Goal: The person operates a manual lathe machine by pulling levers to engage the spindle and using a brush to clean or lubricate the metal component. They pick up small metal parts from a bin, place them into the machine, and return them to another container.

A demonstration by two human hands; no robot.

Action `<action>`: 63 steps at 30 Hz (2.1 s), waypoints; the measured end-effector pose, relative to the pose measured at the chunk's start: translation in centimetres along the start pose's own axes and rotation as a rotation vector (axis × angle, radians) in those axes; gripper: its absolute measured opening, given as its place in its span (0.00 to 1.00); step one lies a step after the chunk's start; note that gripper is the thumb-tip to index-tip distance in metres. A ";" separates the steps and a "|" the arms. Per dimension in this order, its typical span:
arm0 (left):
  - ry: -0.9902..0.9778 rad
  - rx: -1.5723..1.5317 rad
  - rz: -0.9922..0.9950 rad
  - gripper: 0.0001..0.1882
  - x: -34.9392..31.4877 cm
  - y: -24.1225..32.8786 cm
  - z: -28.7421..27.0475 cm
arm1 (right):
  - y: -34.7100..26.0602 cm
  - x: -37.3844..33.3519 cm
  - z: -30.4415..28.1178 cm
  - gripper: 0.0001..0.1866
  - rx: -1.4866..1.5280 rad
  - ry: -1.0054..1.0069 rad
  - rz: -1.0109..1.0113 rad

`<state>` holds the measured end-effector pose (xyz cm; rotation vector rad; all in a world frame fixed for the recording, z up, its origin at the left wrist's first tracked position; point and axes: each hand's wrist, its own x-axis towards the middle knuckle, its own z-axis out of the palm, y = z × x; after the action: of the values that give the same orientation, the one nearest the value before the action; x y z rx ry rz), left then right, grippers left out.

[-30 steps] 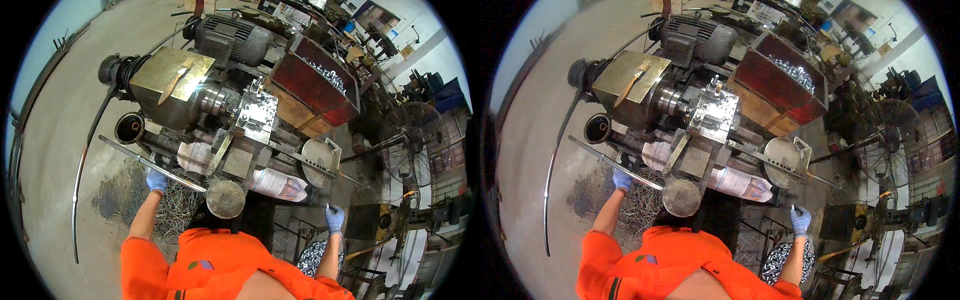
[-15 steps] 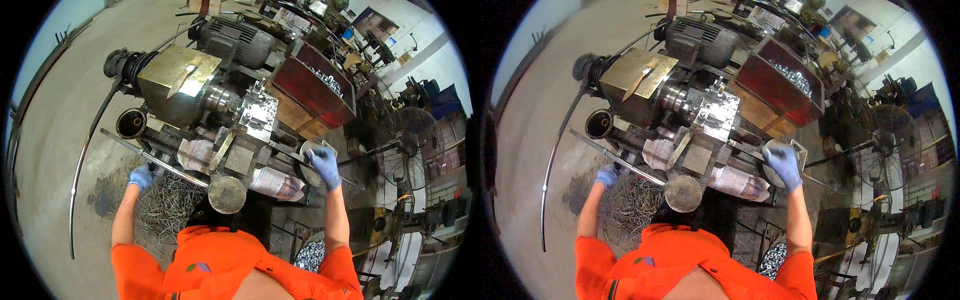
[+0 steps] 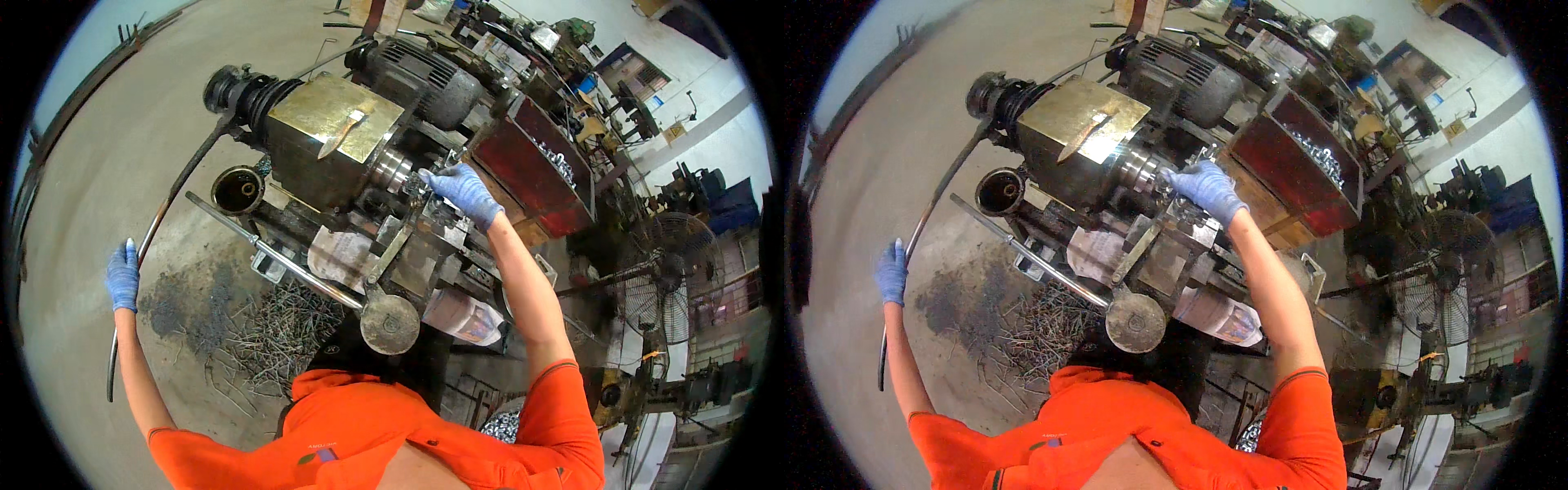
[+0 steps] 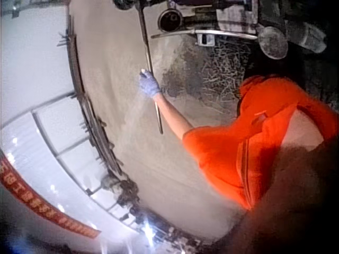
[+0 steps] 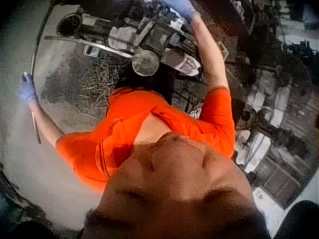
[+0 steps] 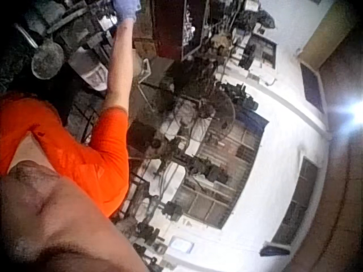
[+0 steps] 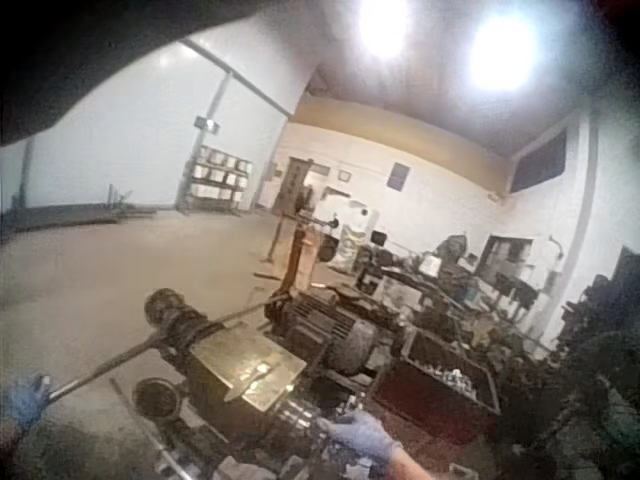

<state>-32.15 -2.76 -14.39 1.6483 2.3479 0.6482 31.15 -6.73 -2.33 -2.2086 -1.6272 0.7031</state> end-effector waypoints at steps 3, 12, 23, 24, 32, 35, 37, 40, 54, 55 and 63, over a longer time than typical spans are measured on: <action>0.121 -0.062 0.071 0.24 1.5 -4.4 2.6 | -0.6 -0.2 1.4 0.28 0.417 -0.048 -0.220; 0.179 0.221 0.205 0.26 3.1 -3.4 1.3 | 0.6 -0.4 -0.5 0.22 0.123 0.241 -0.052; 0.100 0.389 0.115 0.28 1.8 0.7 1.2 | -1.0 -1.5 0.2 0.17 -0.020 0.165 -0.171; 0.098 0.339 0.157 0.28 -0.3 0.8 1.8 | -2.0 -2.2 0.2 0.17 -0.009 0.134 -0.199; -0.049 0.268 0.084 0.25 -13.3 10.0 0.6 | -3.4 -0.7 3.1 0.26 -0.351 0.043 -0.267; -0.053 0.280 0.067 0.24 -14.1 11.9 0.1 | -3.0 -0.7 3.3 0.27 -0.403 0.086 -0.297; 0.017 0.279 0.117 0.22 -14.2 11.5 0.4 | -3.4 -0.8 3.1 0.28 -0.416 0.110 -0.322; 0.060 0.294 0.115 0.21 -14.4 10.6 0.7 | -4.3 -0.7 3.6 0.26 -0.458 0.091 -0.310; 0.217 0.176 0.598 0.21 -12.2 16.6 -0.6 | 3.2 -7.3 -12.2 0.23 -0.627 0.825 -0.175; 0.185 -0.014 0.601 0.22 -12.4 19.4 -1.5 | 2.8 -8.4 -12.5 0.23 -0.602 0.860 -0.111; 0.136 -0.182 0.829 0.26 -10.5 34.8 2.8 | 7.7 -16.0 -4.1 0.17 -0.199 0.643 -0.234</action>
<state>2.06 -2.04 -1.80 2.5224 1.5249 1.0889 35.78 -24.10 0.35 -2.0135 -1.6000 -0.2304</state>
